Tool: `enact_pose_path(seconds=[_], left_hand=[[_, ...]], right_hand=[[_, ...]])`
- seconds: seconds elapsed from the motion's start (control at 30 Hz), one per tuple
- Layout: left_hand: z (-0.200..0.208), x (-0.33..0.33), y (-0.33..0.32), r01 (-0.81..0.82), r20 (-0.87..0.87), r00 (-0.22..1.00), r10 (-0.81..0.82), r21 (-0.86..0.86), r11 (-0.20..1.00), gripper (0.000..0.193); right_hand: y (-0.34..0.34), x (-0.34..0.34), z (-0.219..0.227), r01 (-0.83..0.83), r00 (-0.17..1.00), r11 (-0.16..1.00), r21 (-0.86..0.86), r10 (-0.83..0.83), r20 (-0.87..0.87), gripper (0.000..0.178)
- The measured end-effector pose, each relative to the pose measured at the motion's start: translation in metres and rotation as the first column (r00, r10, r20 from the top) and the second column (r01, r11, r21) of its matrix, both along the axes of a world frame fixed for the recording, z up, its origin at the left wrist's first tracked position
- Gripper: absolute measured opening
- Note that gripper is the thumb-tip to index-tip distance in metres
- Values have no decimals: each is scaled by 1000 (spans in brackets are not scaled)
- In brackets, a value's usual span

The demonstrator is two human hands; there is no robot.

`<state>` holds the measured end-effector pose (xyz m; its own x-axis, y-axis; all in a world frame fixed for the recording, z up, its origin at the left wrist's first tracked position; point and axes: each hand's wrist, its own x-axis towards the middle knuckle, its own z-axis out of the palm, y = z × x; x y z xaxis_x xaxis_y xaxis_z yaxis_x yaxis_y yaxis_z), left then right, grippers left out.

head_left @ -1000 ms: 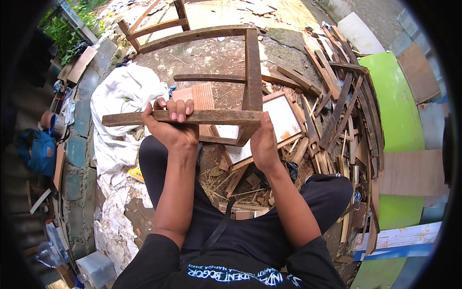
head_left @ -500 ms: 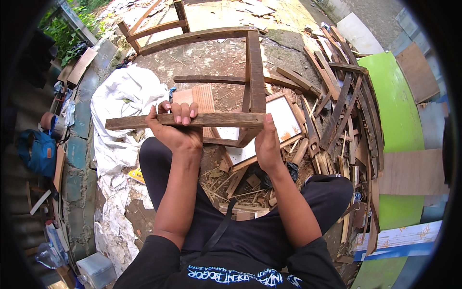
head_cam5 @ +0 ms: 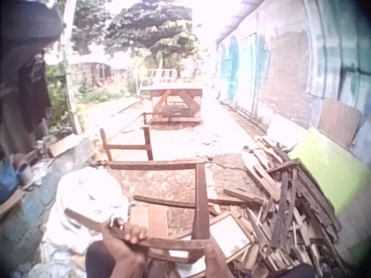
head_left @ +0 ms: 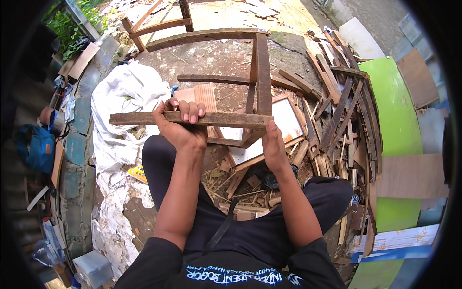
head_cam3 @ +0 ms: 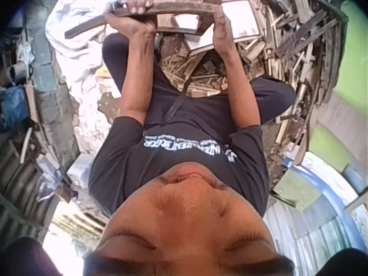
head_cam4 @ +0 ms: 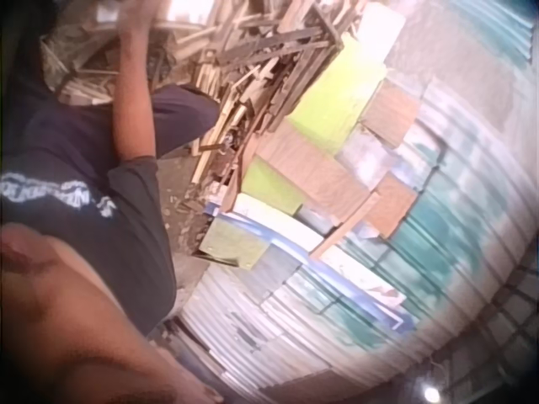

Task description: The person sits on the ground and assembles a wooden frame by hand, using a hammer to drive nails into the joints. They repeatedly adjust the frame's position and hammer different sections to secure the pieces together.

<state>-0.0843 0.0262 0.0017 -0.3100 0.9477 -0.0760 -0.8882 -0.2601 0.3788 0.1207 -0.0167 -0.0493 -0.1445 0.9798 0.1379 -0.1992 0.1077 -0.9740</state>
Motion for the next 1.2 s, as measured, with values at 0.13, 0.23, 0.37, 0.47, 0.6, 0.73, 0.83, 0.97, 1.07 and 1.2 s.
enact_pose_path(seconds=[0.13, 0.23, 0.37, 0.47, 0.6, 0.73, 0.83, 0.97, 1.07, 1.2], left_hand=[[0, -2, 0, -6, 0, 1000, 6, -21, 1000, 34], [1, -3, 0, -1, -1, 1000, 1, -13, 1000, 34], [1, -1, 0, 25, 18, 1000, -25, 6, 1000, 34], [2, 0, 1, 12, -3, 1000, -12, -9, 1000, 34], [3, -1, 1, -5, 1, 1000, 5, -28, 1000, 34], [3, 0, 1, -8, -10, 1000, 8, -37, 999, 34], [2, 0, 1, -4, -19, 1000, 4, -29, 1000, 34], [2, 0, 1, 0, -10, 1000, 0, -33, 999, 34], [3, -1, 1, -6, -15, 1000, 5, -36, 999, 34], [2, -2, 1, 2, -2, 1000, -2, -27, 1000, 33]], right_hand=[[-5, -1, 2, 17, 997, 1000, -26, -15, 77, 50], [-5, 2, 2, -10, 978, 1000, -20, 15, 210, 47], [-4, 5, -11, 45, 955, 999, 5, -45, 295, 48], [-2, 13, -19, 42, 872, 998, 43, -58, 485, 43], [-5, 17, -3, 21, 710, 998, 52, -51, 702, 35], [-7, 17, -25, 27, 687, 991, 128, -112, 718, 27], [-6, 15, -27, 47, 723, 994, 102, -105, 683, 23], [-5, 15, -32, 43, 739, 990, 135, -122, 662, 19], [-6, 13, -24, 56, 769, 996, 68, -86, 633, 19], [-5, 15, -32, 32, 726, 994, 103, -94, 681, 21]])
